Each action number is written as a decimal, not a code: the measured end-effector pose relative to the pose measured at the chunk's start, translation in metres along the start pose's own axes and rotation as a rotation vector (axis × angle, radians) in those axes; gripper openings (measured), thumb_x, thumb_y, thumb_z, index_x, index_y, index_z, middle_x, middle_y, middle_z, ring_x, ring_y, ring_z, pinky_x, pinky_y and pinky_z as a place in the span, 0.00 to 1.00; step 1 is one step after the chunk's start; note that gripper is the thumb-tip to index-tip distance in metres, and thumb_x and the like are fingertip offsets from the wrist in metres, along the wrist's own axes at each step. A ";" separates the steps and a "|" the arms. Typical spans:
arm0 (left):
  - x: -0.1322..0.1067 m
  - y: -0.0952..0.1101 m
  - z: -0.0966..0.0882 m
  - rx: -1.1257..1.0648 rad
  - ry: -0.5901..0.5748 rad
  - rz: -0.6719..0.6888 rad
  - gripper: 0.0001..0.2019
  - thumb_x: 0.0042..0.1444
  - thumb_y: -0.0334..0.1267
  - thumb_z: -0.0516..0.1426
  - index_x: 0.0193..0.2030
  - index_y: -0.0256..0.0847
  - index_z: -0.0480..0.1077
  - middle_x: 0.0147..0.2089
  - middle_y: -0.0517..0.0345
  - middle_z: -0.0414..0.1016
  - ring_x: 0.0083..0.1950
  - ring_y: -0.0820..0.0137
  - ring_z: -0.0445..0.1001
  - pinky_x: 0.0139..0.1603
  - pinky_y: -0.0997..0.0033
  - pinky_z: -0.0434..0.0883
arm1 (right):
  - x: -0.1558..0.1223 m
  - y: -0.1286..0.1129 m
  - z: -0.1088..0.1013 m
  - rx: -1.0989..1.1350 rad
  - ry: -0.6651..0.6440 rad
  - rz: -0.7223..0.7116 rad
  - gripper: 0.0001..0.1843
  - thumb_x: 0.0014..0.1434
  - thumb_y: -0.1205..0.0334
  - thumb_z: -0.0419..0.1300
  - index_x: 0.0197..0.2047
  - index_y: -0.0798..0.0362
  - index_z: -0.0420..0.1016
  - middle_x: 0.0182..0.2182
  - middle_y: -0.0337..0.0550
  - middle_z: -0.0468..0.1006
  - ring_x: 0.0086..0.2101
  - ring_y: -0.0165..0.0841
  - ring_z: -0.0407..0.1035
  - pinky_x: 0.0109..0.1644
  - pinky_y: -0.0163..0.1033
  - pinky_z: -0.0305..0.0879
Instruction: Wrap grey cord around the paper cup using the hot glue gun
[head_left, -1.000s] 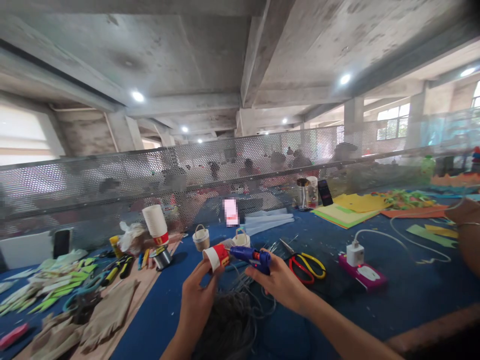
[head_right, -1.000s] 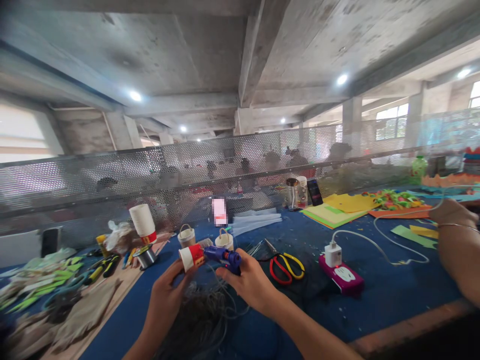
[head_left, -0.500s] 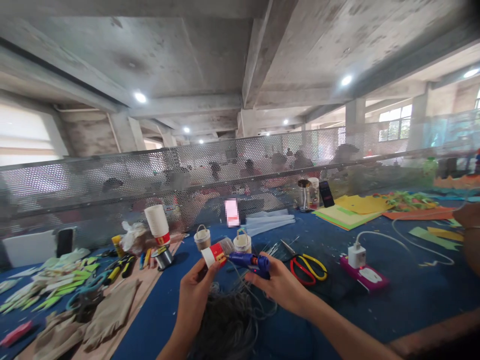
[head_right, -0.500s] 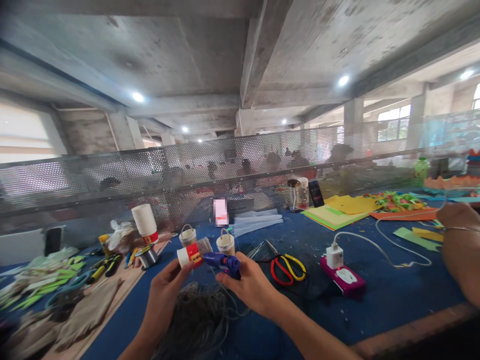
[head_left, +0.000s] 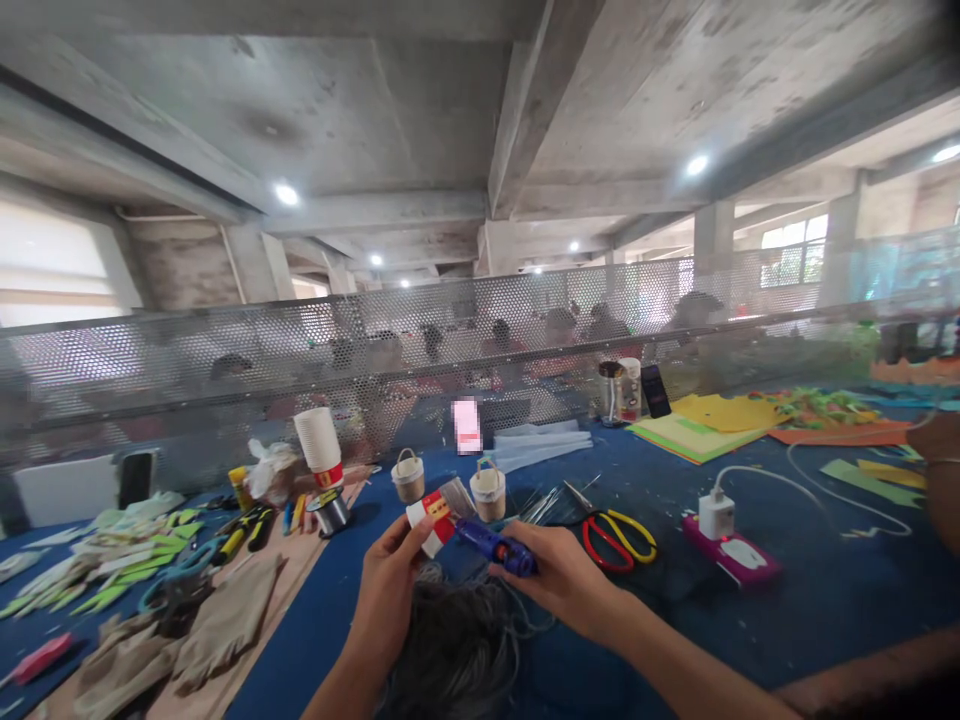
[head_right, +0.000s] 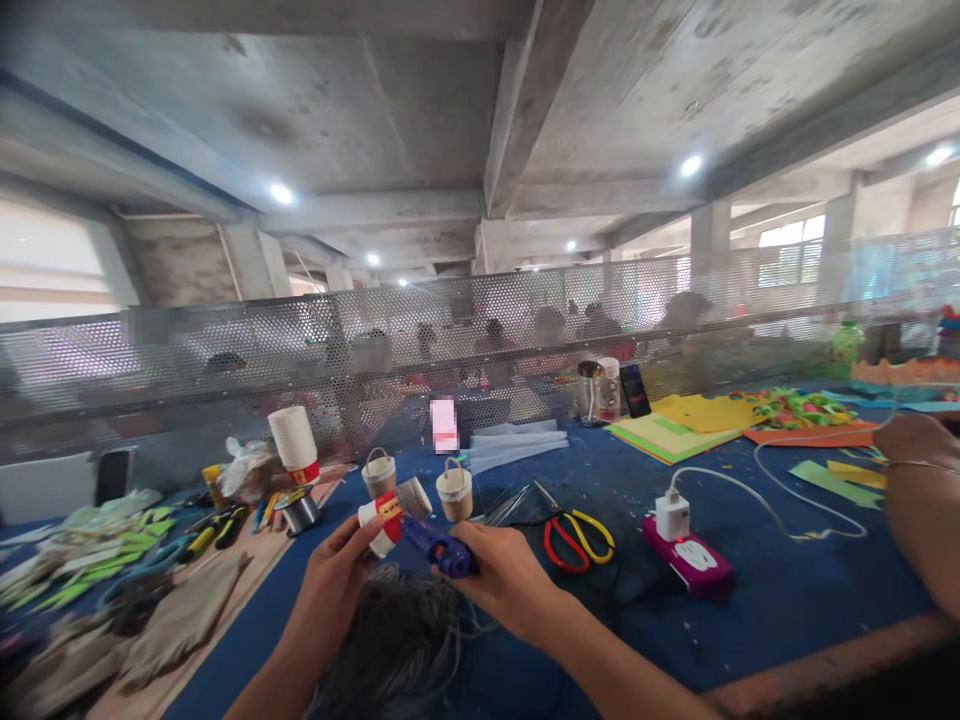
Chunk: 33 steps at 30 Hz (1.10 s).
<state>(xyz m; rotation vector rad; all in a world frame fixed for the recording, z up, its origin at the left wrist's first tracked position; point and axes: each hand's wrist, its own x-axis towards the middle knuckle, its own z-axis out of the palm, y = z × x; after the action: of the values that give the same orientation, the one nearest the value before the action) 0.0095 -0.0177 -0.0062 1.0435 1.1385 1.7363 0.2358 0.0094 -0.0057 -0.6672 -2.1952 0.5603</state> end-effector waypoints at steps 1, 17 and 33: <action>0.000 0.000 0.000 -0.010 0.007 -0.007 0.19 0.46 0.45 0.68 0.43 0.38 0.79 0.34 0.56 0.81 0.29 0.71 0.75 0.29 0.77 0.71 | 0.000 -0.001 0.000 -0.008 0.000 -0.002 0.14 0.63 0.49 0.58 0.39 0.51 0.72 0.31 0.38 0.73 0.30 0.30 0.64 0.34 0.31 0.58; 0.001 0.000 -0.003 -0.075 -0.005 -0.043 0.16 0.48 0.43 0.67 0.43 0.39 0.78 0.37 0.54 0.82 0.33 0.67 0.79 0.32 0.74 0.74 | 0.001 0.001 0.001 0.081 0.038 0.075 0.17 0.62 0.46 0.58 0.36 0.52 0.72 0.27 0.35 0.70 0.28 0.29 0.63 0.33 0.31 0.56; 0.010 -0.002 -0.007 -0.341 -0.046 -0.300 0.12 0.45 0.36 0.68 0.37 0.37 0.77 0.34 0.56 0.82 0.29 0.72 0.78 0.30 0.76 0.74 | -0.011 0.011 0.002 -0.600 0.131 0.098 0.37 0.52 0.78 0.51 0.65 0.53 0.59 0.53 0.50 0.73 0.53 0.42 0.64 0.61 0.49 0.54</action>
<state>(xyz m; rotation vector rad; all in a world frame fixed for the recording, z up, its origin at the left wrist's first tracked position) 0.0001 -0.0096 -0.0073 0.6640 0.8787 1.5859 0.2436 0.0104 -0.0198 -1.0896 -2.2132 -0.1142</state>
